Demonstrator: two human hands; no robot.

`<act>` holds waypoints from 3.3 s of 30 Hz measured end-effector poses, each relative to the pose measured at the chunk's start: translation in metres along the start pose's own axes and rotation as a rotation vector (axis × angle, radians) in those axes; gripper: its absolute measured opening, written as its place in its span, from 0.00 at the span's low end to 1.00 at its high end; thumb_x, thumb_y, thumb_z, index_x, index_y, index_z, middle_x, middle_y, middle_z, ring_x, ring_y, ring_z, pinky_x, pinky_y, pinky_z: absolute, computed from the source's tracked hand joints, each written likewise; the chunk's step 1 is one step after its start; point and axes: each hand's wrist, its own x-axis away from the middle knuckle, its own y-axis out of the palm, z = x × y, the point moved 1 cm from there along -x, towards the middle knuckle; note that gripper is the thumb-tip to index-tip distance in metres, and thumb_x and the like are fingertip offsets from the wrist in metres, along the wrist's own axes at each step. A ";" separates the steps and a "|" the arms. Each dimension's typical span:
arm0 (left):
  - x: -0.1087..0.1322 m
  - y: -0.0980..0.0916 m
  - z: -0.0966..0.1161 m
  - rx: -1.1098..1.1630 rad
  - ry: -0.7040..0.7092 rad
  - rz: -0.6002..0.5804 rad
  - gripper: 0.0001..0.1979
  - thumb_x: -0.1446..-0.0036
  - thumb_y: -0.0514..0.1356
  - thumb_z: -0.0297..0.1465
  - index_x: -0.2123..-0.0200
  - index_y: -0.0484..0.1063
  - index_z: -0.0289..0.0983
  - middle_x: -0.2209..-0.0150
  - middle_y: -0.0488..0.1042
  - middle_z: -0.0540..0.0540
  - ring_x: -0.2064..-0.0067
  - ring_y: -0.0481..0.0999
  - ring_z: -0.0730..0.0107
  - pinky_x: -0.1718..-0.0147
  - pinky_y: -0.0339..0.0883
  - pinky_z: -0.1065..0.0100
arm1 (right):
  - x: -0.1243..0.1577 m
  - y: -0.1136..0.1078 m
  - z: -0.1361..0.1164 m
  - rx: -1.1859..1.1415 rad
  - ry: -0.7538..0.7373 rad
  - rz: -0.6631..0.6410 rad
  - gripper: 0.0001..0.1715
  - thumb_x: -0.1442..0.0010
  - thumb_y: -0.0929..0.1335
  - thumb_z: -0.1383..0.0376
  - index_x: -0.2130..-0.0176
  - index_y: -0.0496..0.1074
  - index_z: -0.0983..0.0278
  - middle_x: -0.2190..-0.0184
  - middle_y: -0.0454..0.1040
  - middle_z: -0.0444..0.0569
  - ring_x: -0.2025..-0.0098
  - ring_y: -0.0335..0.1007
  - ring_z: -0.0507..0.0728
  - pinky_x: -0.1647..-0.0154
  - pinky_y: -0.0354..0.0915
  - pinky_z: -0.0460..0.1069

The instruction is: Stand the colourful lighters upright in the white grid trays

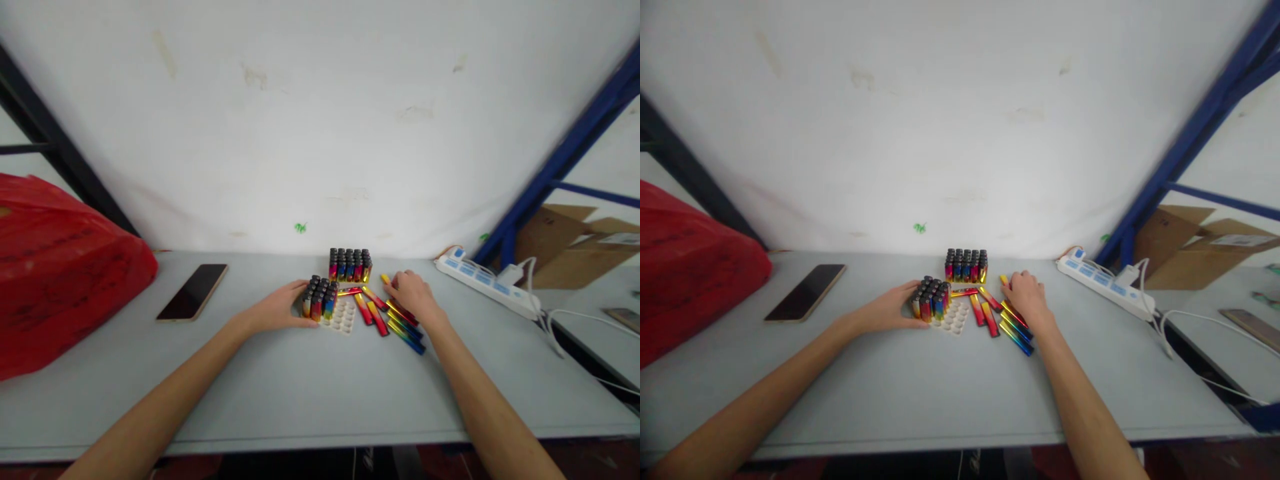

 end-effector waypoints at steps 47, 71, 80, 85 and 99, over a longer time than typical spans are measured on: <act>0.000 -0.002 0.006 0.022 0.041 -0.011 0.44 0.51 0.70 0.50 0.35 0.62 0.40 0.34 0.64 0.39 0.34 0.64 0.49 0.33 0.55 0.53 | 0.047 0.011 -0.088 -1.062 -0.466 0.134 0.28 0.34 0.62 0.49 0.78 0.58 0.62 0.80 0.56 0.40 0.75 0.53 0.50 0.73 0.49 0.47; 0.001 0.000 0.003 0.019 0.070 0.003 0.42 0.50 0.70 0.49 0.36 0.63 0.38 0.36 0.67 0.41 0.36 0.66 0.51 0.34 0.57 0.57 | 0.059 -0.021 -0.082 -0.408 -0.887 0.213 0.22 0.26 0.57 0.56 0.67 0.67 0.63 0.68 0.71 0.49 0.64 0.66 0.56 0.61 0.59 0.50; 0.001 0.001 0.002 0.009 0.076 0.006 0.42 0.50 0.70 0.49 0.36 0.63 0.39 0.36 0.67 0.40 0.36 0.67 0.51 0.34 0.57 0.56 | 0.061 -0.005 -0.088 -0.424 -0.806 0.291 0.24 0.27 0.59 0.54 0.69 0.68 0.63 0.71 0.74 0.47 0.68 0.68 0.55 0.66 0.57 0.49; 0.001 0.002 0.001 0.010 0.082 0.009 0.43 0.50 0.70 0.49 0.36 0.63 0.39 0.37 0.67 0.39 0.36 0.67 0.50 0.34 0.57 0.55 | 0.059 0.002 -0.089 -0.410 -0.816 0.319 0.22 0.27 0.60 0.53 0.66 0.70 0.63 0.69 0.75 0.49 0.67 0.71 0.56 0.65 0.59 0.50; 0.001 0.001 0.002 0.014 0.070 0.007 0.43 0.50 0.69 0.51 0.36 0.63 0.40 0.36 0.66 0.40 0.36 0.67 0.49 0.34 0.58 0.55 | 0.059 -0.003 -0.090 -0.294 -0.780 0.167 0.29 0.29 0.60 0.47 0.70 0.73 0.63 0.71 0.77 0.48 0.70 0.70 0.54 0.69 0.54 0.48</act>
